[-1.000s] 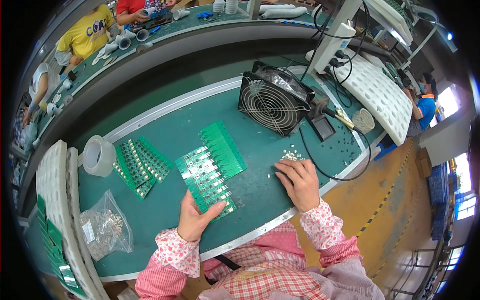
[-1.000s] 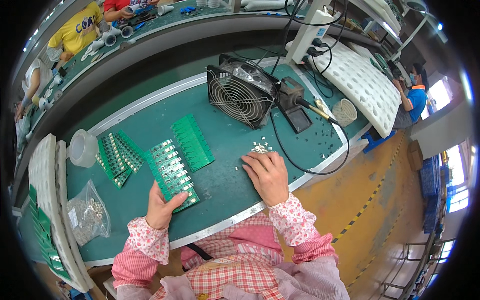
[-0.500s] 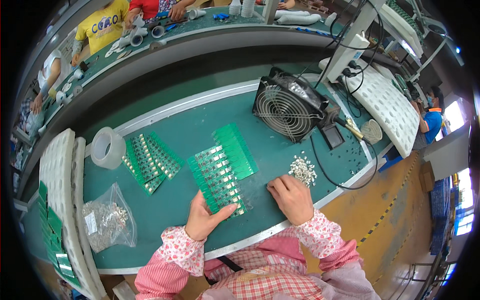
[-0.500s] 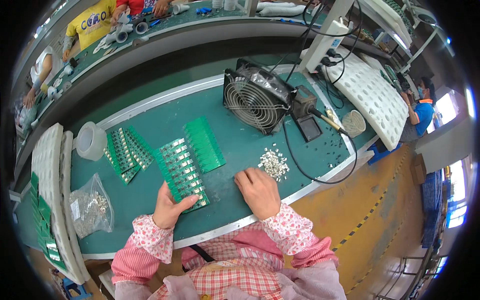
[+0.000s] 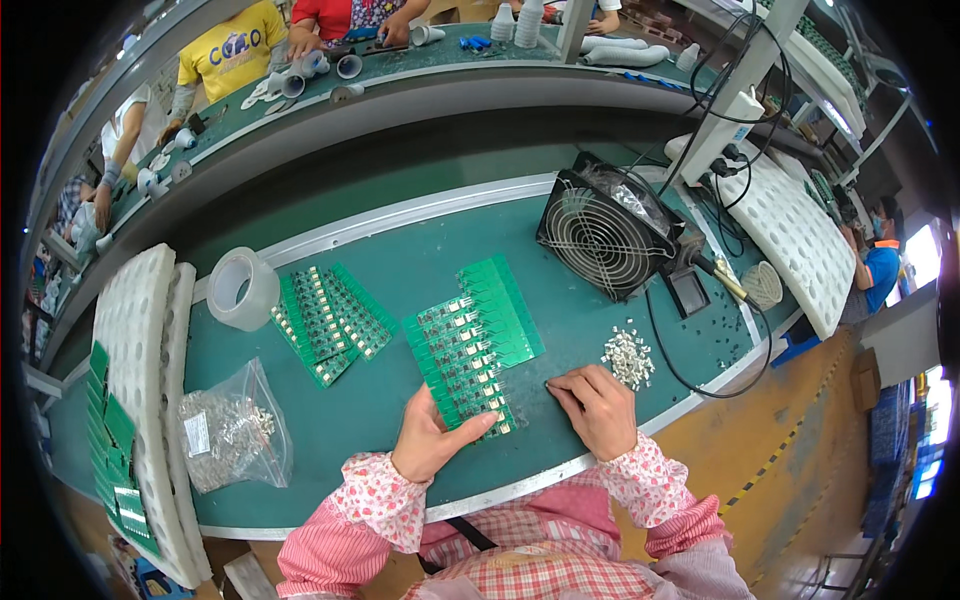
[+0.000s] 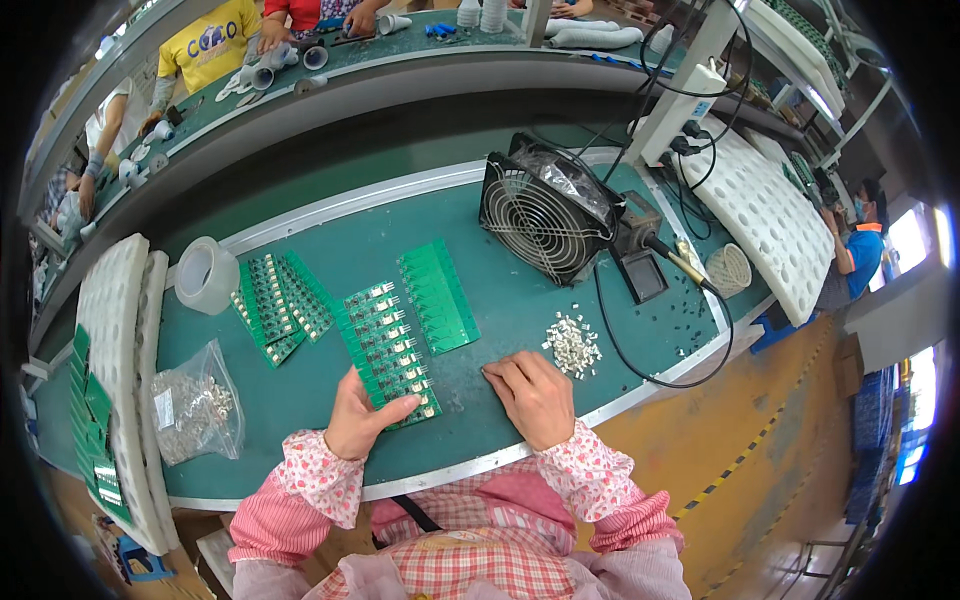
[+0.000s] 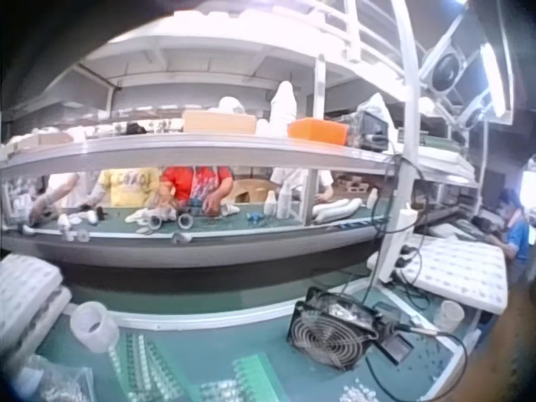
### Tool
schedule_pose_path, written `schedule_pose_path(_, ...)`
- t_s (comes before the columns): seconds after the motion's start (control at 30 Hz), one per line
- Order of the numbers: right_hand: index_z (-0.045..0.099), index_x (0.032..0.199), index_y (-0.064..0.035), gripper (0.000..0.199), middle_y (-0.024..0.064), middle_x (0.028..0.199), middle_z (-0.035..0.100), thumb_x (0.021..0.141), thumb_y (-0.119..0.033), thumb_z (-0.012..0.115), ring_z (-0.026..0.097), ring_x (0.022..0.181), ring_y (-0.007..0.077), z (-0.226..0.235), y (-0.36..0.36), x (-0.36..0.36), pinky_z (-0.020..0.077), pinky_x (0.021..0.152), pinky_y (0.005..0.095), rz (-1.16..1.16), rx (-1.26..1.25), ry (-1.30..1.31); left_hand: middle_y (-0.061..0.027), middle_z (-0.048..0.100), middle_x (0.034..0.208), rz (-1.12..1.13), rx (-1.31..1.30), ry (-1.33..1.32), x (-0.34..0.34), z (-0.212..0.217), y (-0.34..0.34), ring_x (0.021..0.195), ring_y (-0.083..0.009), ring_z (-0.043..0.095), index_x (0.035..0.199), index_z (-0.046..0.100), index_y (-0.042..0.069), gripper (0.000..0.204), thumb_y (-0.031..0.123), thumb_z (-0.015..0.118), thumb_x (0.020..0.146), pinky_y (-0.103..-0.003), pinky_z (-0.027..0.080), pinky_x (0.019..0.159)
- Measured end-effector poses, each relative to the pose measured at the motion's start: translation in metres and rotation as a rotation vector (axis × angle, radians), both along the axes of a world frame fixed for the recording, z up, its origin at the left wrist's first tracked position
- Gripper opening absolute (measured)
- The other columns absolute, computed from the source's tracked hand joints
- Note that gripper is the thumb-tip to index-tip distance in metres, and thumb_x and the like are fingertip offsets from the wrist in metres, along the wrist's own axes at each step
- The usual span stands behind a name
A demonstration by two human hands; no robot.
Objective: The person solders small electronic components onto green printed circuit board strips with a soldering iron and solder wire.
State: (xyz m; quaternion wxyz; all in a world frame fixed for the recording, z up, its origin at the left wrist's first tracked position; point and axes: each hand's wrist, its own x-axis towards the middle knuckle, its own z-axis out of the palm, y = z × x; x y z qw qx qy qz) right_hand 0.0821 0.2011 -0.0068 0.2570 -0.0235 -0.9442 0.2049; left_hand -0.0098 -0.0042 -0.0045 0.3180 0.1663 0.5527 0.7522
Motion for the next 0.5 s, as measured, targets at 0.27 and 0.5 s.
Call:
schedule_pose_path(0.27,0.067,0.088,0.0000,0.010,0.0052,0.088,0.064,0.081,-0.007,0.068,0.058,0.069,0.0066,0.012,-0.019,0.006,0.0481,0.061,0.0204,0.042,-1.247,-0.306,-0.0071,0.058,0.109,0.045,0.001,-0.002,0.002,-0.001,0.004,0.096,-0.0133,0.058,0.120,0.044,-0.001,0.048,-0.004,0.067,0.078,-0.027,0.050,0.081)
schedule_pose_path(0.5,0.062,0.091,0.0039,0.014,0.0090,0.090,0.064,0.083,-0.006,0.066,0.060,0.080,0.0112,0.012,-0.033,-0.004,0.0498,0.071,0.0231,0.089,-1.524,-0.431,-0.0071,0.059,0.108,0.057,-0.005,0.003,0.001,0.001,0.002,0.095,-0.0126,0.058,0.119,0.045,-0.002,0.047,-0.003,0.067,0.078,-0.026,0.049,0.081)
